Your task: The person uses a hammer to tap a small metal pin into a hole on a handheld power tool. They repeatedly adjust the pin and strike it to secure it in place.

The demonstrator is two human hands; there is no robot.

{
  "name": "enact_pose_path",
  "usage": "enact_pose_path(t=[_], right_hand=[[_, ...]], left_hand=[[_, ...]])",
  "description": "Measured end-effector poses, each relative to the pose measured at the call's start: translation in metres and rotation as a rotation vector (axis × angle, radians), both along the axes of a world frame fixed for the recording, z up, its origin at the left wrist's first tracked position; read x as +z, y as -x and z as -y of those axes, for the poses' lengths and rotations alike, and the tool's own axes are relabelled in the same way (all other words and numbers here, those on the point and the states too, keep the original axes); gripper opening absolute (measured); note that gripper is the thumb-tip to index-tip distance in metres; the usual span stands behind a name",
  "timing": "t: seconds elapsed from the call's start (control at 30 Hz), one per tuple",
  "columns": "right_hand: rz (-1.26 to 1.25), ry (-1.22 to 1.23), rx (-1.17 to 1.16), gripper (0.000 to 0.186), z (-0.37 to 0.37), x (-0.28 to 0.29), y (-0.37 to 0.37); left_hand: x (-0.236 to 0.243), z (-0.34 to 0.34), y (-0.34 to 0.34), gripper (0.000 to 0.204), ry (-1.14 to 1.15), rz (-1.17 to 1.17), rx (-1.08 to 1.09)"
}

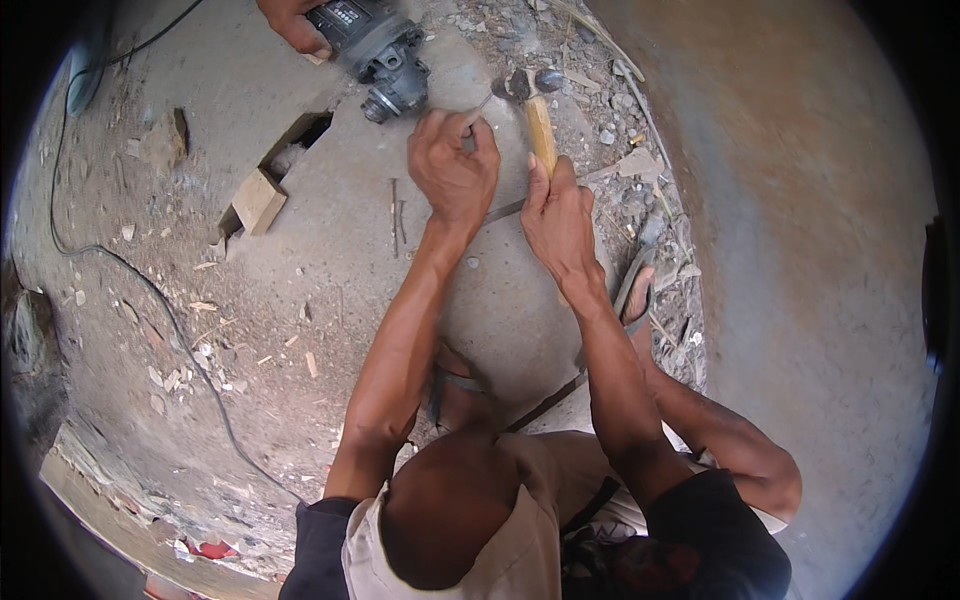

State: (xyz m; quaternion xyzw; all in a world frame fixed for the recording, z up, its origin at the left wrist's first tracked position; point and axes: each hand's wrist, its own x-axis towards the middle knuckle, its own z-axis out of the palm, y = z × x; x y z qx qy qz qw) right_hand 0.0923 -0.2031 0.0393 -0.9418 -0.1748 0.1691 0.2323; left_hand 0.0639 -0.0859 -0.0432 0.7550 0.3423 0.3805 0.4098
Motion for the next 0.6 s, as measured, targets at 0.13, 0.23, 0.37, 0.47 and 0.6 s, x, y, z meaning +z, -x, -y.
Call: enact_pose_path(t=[0.13,0.23,0.37,0.47,0.6], right_hand=[[-0.045,-0.102,-0.057,0.033,-0.002,0.016,-0.003],[0.070,-0.230,-0.071,0.033,-0.006,0.025,0.007],[0.068,-0.260,-0.065,0.032,-0.003,0.004,0.008],[0.072,-0.011,0.053,0.031,-0.002,-0.004,-0.002],[0.013,-0.102,-0.002,0.032,-0.006,0.013,0.002]], left_hand=[[-0.002,-0.004,0.003,0.005,-0.070,0.011,-0.009],[-0.004,-0.003,0.003,0.005,-0.033,0.010,-0.001],[-0.005,-0.001,-0.001,0.006,-0.017,-0.023,0.004],[-0.004,-0.001,0.001,0.006,-0.055,-0.028,-0.001],[-0.005,-0.004,0.003,0.005,-0.079,0.005,-0.002]])
